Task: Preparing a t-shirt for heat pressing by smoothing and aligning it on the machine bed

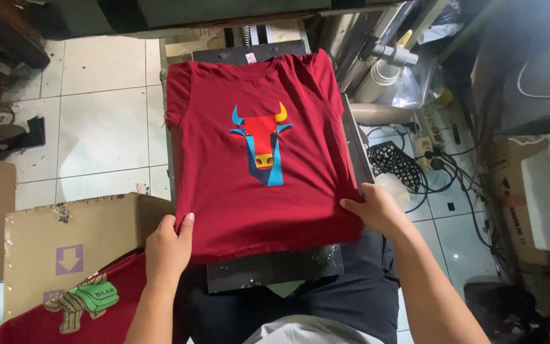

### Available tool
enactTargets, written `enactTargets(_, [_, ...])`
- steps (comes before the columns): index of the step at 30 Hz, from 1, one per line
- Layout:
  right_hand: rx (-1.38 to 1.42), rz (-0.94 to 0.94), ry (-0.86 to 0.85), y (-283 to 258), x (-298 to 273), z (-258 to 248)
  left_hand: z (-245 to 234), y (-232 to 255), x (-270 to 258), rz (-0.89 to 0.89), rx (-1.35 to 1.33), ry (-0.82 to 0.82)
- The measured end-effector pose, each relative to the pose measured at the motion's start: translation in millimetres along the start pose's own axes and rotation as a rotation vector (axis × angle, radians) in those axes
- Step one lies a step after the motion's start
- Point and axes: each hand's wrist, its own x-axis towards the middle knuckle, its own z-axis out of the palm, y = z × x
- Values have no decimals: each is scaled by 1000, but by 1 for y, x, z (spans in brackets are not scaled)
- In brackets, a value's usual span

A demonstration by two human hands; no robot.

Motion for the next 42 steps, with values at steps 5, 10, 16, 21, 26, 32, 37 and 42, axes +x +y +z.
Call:
enactTargets(5, [-212,-114,34,43,33,9,15,-20,3,44,64,36])
enactTargets(10, [-115,-41,-49,25,9,-4,-2,-7,-12,6,105,21])
enactTargets(16, [-229,-161,-28,45,21,-1,-9,-11,-15,-63,66,-86])
enactTargets(21, [-430,-84,-84,17,2,-15,-23,0,-17,-103,192,-180])
enactTargets(26, [-506,-211,220,6,5,12,-12,9,5,122,214,99])
enactTargets(32, [-544,-890,380,-71,13,110,68,87,21,815,134,319])
enactTargets(37, [-621,-853,500,-53,26,97,73,66,31,798,339,308])
enactTargets(42, [-643,-660,541,-23,32,67,49,30,31,695,361,194])
